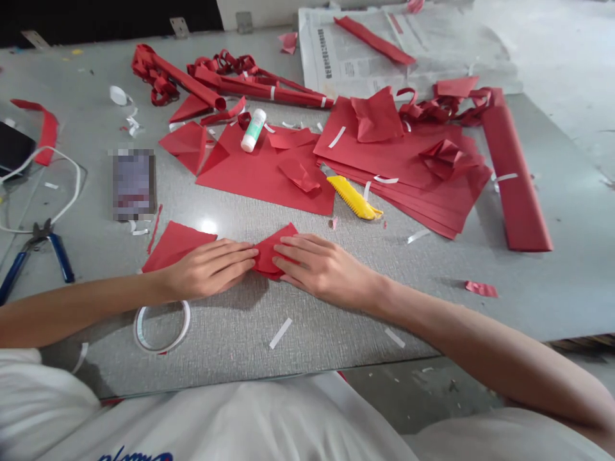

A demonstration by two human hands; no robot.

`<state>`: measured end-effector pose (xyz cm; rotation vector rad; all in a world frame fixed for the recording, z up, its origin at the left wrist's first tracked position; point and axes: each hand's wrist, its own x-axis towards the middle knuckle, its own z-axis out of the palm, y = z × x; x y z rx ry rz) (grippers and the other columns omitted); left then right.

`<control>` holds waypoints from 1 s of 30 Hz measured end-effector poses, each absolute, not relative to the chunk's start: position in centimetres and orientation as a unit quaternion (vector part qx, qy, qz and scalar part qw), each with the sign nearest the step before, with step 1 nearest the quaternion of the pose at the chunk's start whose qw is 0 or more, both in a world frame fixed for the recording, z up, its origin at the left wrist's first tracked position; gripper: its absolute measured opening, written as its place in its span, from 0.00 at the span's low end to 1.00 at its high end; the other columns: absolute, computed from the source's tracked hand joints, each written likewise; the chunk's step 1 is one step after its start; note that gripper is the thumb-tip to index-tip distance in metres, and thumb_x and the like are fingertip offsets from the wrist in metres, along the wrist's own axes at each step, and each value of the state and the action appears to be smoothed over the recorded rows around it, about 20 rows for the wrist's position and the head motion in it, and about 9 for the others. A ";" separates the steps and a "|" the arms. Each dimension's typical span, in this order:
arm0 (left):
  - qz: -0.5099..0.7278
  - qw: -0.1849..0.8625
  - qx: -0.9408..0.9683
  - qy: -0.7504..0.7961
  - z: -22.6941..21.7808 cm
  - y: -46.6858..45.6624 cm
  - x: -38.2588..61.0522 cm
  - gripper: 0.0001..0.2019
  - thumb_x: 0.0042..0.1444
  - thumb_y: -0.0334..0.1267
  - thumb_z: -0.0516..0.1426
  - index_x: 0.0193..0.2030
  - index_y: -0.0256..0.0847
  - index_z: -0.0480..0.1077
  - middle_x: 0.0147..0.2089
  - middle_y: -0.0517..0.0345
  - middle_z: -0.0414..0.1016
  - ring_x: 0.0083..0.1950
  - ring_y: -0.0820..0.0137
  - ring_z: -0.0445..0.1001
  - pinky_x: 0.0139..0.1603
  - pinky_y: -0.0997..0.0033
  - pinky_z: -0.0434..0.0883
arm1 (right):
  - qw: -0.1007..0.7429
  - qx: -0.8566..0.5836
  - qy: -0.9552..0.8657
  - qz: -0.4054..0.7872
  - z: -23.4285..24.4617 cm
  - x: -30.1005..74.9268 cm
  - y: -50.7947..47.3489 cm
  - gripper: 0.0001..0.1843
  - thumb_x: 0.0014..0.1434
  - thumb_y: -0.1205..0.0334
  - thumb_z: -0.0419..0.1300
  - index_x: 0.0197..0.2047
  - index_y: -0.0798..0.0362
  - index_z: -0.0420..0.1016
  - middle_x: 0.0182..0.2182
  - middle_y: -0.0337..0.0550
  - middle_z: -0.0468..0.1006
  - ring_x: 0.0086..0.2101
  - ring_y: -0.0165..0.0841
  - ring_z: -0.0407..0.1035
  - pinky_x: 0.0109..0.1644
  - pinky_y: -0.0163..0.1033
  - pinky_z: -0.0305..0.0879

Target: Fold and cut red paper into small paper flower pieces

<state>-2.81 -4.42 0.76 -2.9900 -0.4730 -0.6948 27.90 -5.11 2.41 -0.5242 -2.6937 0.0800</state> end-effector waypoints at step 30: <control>-0.201 -0.406 -0.876 -0.168 1.9 -2.0 -2.5 0.12 0.73 0.37 0.64 0.61 0.48 0.78 0.47 0.54 0.88 0.57 0.64 0.85 0.58 0.62 0.82 | 0.241 -0.115 -0.961 0.074 1.6 27.1 -3.6 0.15 0.79 0.65 0.56 0.51 0.55 0.85 0.53 0.54 0.88 0.57 0.41 0.81 0.58 0.49 0.85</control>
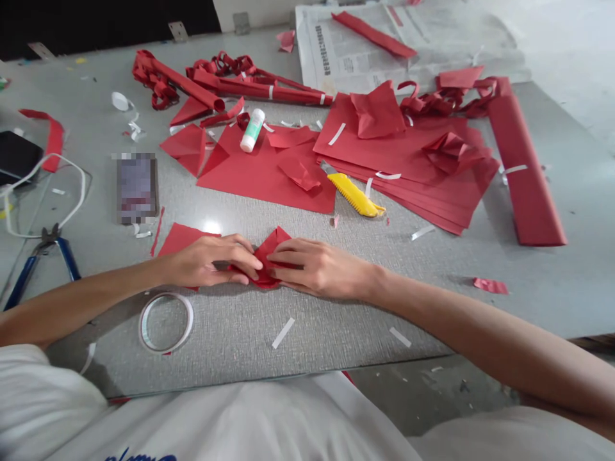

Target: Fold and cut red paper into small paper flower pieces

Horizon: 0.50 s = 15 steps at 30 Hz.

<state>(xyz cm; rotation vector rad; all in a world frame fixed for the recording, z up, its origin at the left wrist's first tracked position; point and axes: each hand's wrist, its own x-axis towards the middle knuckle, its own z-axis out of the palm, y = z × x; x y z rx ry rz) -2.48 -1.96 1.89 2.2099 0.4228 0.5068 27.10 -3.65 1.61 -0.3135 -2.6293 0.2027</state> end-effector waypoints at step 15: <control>0.168 0.361 0.911 0.108 1.5 -0.8 -2.9 0.16 0.75 0.40 0.62 0.65 0.42 0.80 0.64 0.43 0.84 0.72 0.57 0.78 0.73 0.49 0.76 | 0.309 -0.119 -0.935 0.127 0.8 27.7 -4.0 0.14 0.76 0.70 0.59 0.59 0.57 0.81 0.55 0.55 0.87 0.59 0.37 0.81 0.64 0.44 0.81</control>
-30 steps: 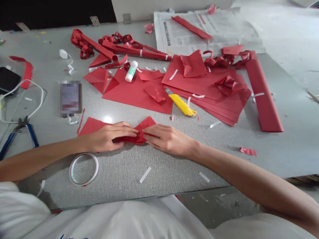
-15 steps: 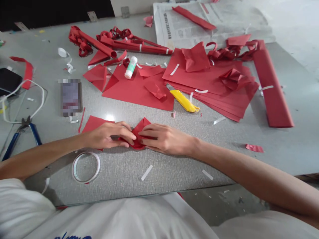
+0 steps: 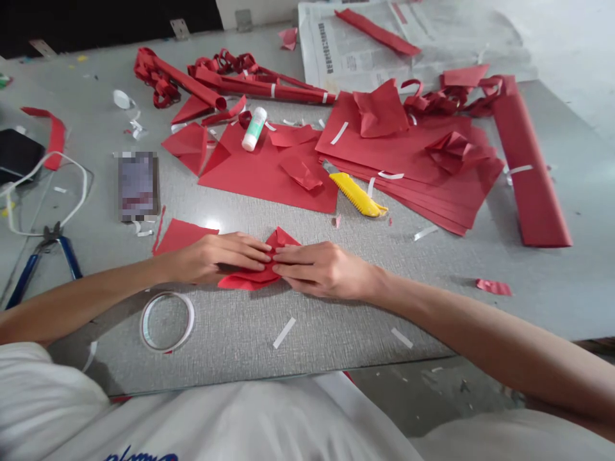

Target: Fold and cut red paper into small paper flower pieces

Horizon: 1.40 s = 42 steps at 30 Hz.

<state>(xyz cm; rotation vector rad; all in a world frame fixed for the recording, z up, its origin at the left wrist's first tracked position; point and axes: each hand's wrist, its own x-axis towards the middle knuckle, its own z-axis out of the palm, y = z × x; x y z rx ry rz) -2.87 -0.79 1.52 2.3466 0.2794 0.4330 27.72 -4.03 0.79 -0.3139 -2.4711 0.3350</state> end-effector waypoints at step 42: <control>0.302 0.305 0.851 0.302 1.3 -2.8 -0.2 0.08 0.76 0.33 0.56 0.58 0.43 0.72 0.46 0.54 0.81 0.42 0.69 0.80 0.46 0.68 0.78 | 0.267 -0.177 -0.939 0.122 1.6 26.2 -5.7 0.11 0.80 0.66 0.53 0.60 0.55 0.71 0.50 0.55 0.86 0.52 0.38 0.84 0.51 0.43 0.87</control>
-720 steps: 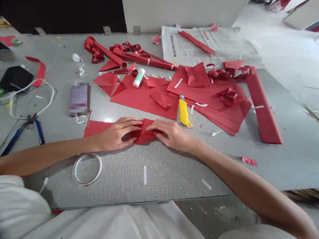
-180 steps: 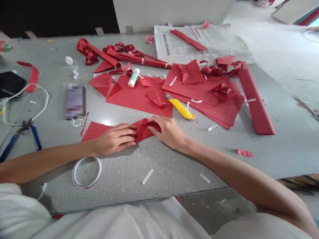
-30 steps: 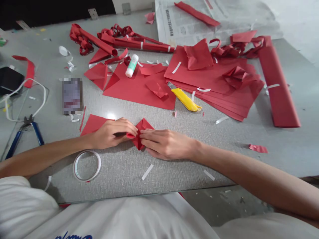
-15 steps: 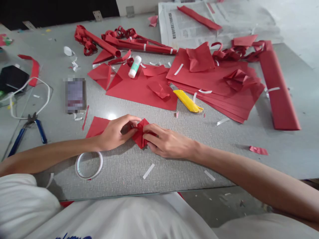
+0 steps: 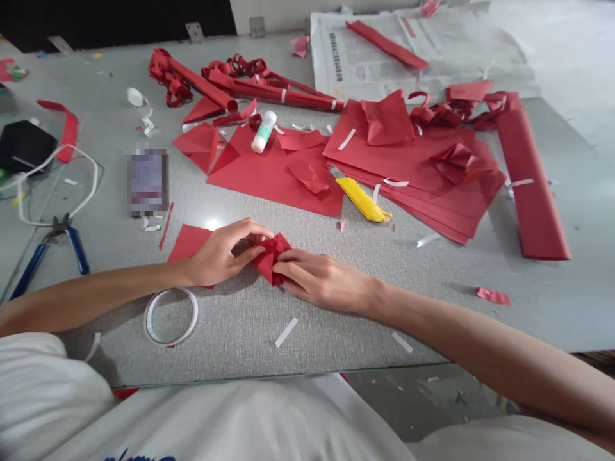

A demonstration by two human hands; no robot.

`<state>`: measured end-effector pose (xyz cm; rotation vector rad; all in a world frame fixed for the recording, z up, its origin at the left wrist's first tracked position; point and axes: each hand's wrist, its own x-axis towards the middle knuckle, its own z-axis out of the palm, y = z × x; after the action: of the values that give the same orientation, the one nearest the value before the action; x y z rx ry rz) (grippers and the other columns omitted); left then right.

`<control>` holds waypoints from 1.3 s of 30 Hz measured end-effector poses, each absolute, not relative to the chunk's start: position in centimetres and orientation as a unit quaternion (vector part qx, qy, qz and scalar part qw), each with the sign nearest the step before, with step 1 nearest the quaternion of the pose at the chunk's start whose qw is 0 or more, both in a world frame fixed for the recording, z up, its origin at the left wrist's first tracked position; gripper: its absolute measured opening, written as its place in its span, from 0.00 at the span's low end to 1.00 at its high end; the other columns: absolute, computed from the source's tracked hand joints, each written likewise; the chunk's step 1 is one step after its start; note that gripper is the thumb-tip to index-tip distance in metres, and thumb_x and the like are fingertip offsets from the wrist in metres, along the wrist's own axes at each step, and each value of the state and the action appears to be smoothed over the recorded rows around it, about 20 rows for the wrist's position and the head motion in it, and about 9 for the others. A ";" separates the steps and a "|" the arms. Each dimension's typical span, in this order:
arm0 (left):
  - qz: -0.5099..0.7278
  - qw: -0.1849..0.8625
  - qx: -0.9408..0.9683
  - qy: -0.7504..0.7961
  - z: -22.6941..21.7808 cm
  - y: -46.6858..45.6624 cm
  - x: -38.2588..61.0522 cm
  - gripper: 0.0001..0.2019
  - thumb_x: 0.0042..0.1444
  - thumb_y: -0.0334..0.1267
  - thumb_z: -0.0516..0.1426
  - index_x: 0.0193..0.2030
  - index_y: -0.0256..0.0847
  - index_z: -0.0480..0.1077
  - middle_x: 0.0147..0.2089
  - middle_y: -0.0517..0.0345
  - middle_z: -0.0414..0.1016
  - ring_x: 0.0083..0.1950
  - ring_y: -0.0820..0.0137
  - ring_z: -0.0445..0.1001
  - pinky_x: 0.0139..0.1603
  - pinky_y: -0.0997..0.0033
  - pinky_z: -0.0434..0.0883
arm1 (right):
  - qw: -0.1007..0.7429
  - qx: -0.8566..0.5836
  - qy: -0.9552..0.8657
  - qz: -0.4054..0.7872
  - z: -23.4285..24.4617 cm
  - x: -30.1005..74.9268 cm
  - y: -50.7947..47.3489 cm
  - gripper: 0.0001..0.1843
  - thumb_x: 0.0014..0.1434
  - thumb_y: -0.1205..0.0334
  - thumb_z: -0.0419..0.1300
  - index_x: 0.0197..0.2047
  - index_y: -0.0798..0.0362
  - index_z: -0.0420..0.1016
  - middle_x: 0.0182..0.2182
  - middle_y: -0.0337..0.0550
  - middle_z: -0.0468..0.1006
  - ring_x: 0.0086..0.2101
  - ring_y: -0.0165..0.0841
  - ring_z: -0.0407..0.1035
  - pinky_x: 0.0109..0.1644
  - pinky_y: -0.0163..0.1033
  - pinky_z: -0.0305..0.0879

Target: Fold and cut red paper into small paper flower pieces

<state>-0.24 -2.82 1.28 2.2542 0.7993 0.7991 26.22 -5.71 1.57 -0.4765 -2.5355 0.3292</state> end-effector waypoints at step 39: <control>0.178 -0.032 0.978 0.107 1.5 -4.4 -2.2 0.21 0.77 0.48 0.56 0.52 0.32 0.83 0.58 0.39 0.86 0.63 0.55 0.85 0.66 0.56 0.81 | 0.223 -0.176 -0.957 0.064 1.6 26.1 -5.3 0.13 0.78 0.69 0.54 0.50 0.59 0.81 0.43 0.54 0.81 0.46 0.42 0.77 0.49 0.49 0.83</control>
<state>-2.16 -4.42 1.54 3.1352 0.3417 0.5694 26.11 -5.26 1.60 -0.4860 -2.6409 0.1774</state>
